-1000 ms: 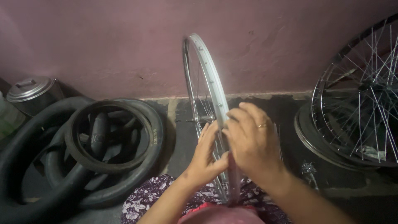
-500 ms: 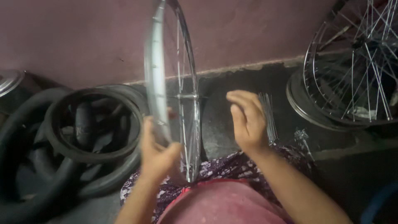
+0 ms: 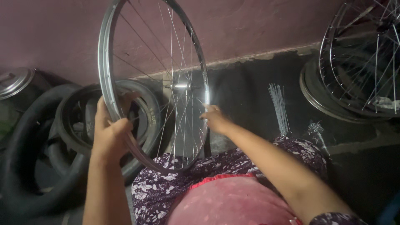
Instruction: The person sits on the floor holding a bicycle rim with hub and laces spokes into it, threading each spoke through the hub flange and seating its end into the rim eyelets one at a time, rotating the wheel as they work around it.
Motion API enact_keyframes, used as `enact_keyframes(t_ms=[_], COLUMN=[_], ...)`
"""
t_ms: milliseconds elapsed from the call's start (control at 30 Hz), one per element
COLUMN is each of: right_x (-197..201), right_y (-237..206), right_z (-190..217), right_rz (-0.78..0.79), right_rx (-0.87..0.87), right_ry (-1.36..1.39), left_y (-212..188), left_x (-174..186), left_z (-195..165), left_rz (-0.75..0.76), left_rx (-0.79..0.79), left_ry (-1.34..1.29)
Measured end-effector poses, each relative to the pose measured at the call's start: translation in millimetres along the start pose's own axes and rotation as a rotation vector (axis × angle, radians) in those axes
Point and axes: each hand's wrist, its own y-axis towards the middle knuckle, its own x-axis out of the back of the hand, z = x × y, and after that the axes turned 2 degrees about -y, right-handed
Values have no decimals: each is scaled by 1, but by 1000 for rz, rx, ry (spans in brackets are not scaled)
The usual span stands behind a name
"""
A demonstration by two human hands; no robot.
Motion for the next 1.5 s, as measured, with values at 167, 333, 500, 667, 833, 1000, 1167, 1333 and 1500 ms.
enact_keyframes(t_ms=[167,333,500,667,833,1000,1167,1333,1500], right_x=[-22,-32,-31,-6,-1,-14,-13,35,79], right_y=[23,17,-29,-13,28,16,-24,-56,-23], right_z=[0,-2,28,40,9,-2,29,76,107], right_rz=[-92,-126,111,-522,-536,-474,-159,-316,-714], right_rx=[32,116,108,45,123,305,-44,512,701], right_ry=[-38,-29,43,165,81,29,40,-173,-41], left_y=[16,33,45,46,40,45,50,41,16], left_x=[1,-5,-8,-14,-22,-31,-41,-48,-46], left_z=[-7,-3,-3,-2,1,1,-6,-6,0], left_rz=[-59,-31,-24,-10,20,30,37,74,157], left_rx=[99,79,105,125,63,60,78,73,17], left_ry=[125,75,116,150,183,178,286,165,89])
